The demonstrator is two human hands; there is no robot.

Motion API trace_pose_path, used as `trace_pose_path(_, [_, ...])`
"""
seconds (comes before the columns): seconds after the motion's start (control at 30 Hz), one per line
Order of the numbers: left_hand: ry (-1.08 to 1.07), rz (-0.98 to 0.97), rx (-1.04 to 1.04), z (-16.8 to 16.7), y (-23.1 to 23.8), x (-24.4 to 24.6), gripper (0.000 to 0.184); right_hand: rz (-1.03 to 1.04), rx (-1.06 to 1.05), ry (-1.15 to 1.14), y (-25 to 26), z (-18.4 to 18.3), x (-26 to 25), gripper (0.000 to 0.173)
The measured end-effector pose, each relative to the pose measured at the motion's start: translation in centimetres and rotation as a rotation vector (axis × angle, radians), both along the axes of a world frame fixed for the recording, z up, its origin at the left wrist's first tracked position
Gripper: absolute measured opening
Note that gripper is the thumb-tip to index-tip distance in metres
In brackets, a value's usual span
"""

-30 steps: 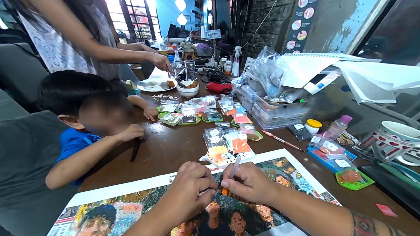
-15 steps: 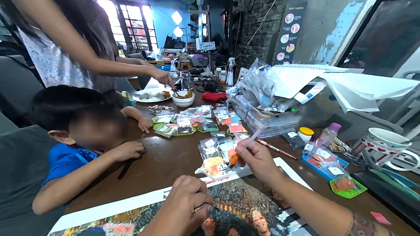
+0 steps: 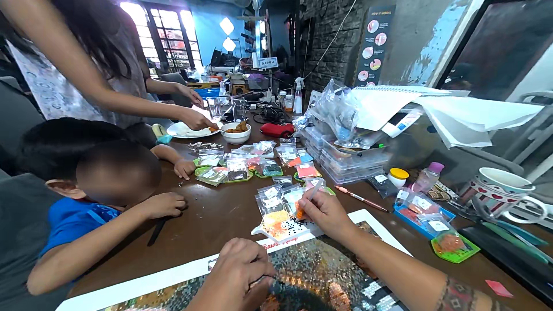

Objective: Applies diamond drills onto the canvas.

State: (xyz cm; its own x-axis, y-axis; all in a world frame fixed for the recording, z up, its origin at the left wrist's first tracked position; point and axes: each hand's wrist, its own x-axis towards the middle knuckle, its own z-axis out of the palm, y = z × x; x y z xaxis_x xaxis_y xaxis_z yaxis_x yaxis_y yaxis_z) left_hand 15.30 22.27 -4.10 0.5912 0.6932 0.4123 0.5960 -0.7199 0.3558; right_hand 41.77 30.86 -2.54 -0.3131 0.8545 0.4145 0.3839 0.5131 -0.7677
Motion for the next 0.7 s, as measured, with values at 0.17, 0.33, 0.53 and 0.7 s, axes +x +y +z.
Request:
trace_pose_path(0.17, [0.001, 0.001, -0.009, 0.02, -0.09, -0.06, 0.021, -0.006, 0.042, -0.032, 0.18, -0.29, 0.09, 0.023])
trace_pose_path(0.33, [0.0, -0.002, -0.004, -0.07, 0.03, -0.09, 0.021, -0.038, 0.059, -0.05, 0.36, -0.4, 0.12, 0.022])
trace_pose_path(0.53, [-0.006, -0.001, 0.006, -0.18, 0.05, -0.14, 0.021, -0.039, 0.08, -0.088, 0.51, -0.59, -0.05, 0.022])
trace_pose_path(0.7, [-0.009, -0.005, 0.013, -0.18, 0.1, -0.12, 0.02, -0.007, 0.075, -0.058, 0.38, -0.58, -0.27, 0.02])
